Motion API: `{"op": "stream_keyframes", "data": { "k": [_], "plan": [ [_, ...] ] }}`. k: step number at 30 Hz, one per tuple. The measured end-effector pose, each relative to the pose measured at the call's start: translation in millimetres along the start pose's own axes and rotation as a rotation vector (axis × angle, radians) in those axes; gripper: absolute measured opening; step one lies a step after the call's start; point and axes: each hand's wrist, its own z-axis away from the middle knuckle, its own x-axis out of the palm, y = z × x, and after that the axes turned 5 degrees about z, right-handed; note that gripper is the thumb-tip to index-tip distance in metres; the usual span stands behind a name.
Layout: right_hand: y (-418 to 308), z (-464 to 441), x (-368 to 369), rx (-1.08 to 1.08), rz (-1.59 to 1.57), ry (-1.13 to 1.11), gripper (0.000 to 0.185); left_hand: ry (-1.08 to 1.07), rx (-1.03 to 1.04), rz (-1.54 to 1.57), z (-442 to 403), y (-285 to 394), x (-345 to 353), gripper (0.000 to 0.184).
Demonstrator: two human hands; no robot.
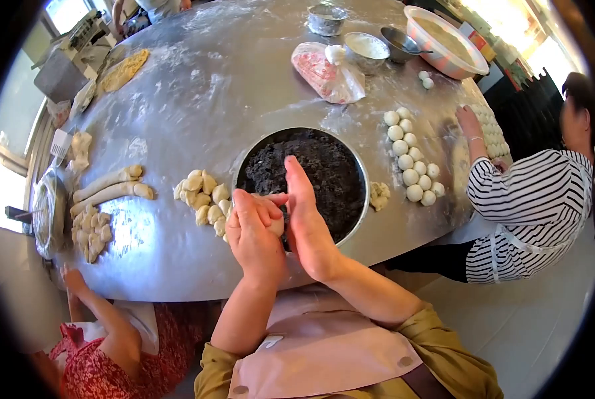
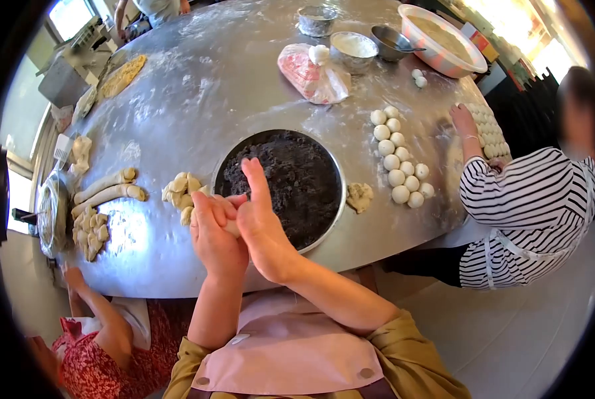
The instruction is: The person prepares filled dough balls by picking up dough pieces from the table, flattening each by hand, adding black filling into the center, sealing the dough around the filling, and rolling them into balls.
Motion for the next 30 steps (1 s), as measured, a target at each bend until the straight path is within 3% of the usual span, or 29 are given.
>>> {"op": "stream_keyframes", "data": {
  "k": [2,3,4,6,7,9,11,13,14,16,20,22,24,25,27,28,29,30],
  "plan": [
    [-1.0,7.1,-3.1,-0.089,0.423,-0.027,0.073,0.092,0.052,-0.063,-4.3,9.9,6.2,0.047],
    [5.2,9.8,-0.7,-0.060,0.350,-0.012,0.064,0.066,0.115,-0.131,-6.0,12.0,10.1,0.051],
    [9.6,10.6,1.0,-0.028,0.279,0.005,0.056,-0.205,0.195,-0.232,-15.6,7.9,-8.0,0.058],
    [5.3,12.4,-0.2,0.012,0.349,0.112,0.041,-0.105,0.000,-0.013,-5.5,7.5,6.1,0.081],
    [-0.6,9.5,-2.9,0.003,0.365,0.133,0.033,-0.211,-0.158,0.164,-5.3,12.9,-1.5,0.096],
    [-0.3,9.6,-14.3,0.069,0.365,0.014,0.036,-0.146,-0.042,-0.073,1.4,16.4,13.2,0.093],
    [-8.3,10.4,-11.2,0.185,0.307,-0.073,0.038,-0.359,0.070,-0.271,-6.2,8.3,-13.7,0.076],
    [-16.6,9.7,-1.8,0.261,0.155,-0.078,0.039,-0.388,-0.120,-0.156,-5.6,4.8,-33.3,0.055],
    [-14.5,9.1,-0.8,0.159,0.281,-0.073,0.040,-0.351,-0.097,-0.085,-5.8,-0.7,-34.9,0.053],
    [-9.3,11.0,-1.7,-0.045,0.531,-0.054,0.042,-0.232,-0.120,-0.031,-3.8,-1.3,-32.4,0.055],
    [-12.3,10.2,-12.2,0.263,0.194,0.045,0.052,-0.012,-0.153,0.434,2.1,11.7,11.5,0.065],
    [-22.1,7.2,-12.8,0.322,0.149,-0.018,0.057,-0.149,-0.049,0.154,1.5,1.0,-0.8,0.060],
    [-26.1,6.9,-13.4,0.369,0.092,-0.140,0.058,-0.442,0.054,-0.296,1.2,0.3,-20.4,0.056],
    [-25.1,8.6,-9.0,0.318,0.116,-0.097,0.056,-0.338,-0.041,-0.227,2.2,1.2,-18.2,0.051],
    [-4.3,6.4,2.8,-0.020,0.392,0.112,0.055,-0.298,-0.023,-0.190,0.5,-1.6,-19.3,0.054],
    [-1.8,6.8,3.2,0.008,0.374,0.151,0.057,-0.281,-0.016,-0.171,-0.4,-1.2,-17.8,0.056],
    [0.3,6.8,3.9,0.035,0.355,0.191,0.059,-0.298,-0.120,-0.005,2.1,1.6,-13.9,0.066],
    [2.4,6.8,4.5,0.061,0.335,0.230,0.061,-0.247,-0.090,0.146,2.6,-0.4,-3.7,0.078]
  ]
}}
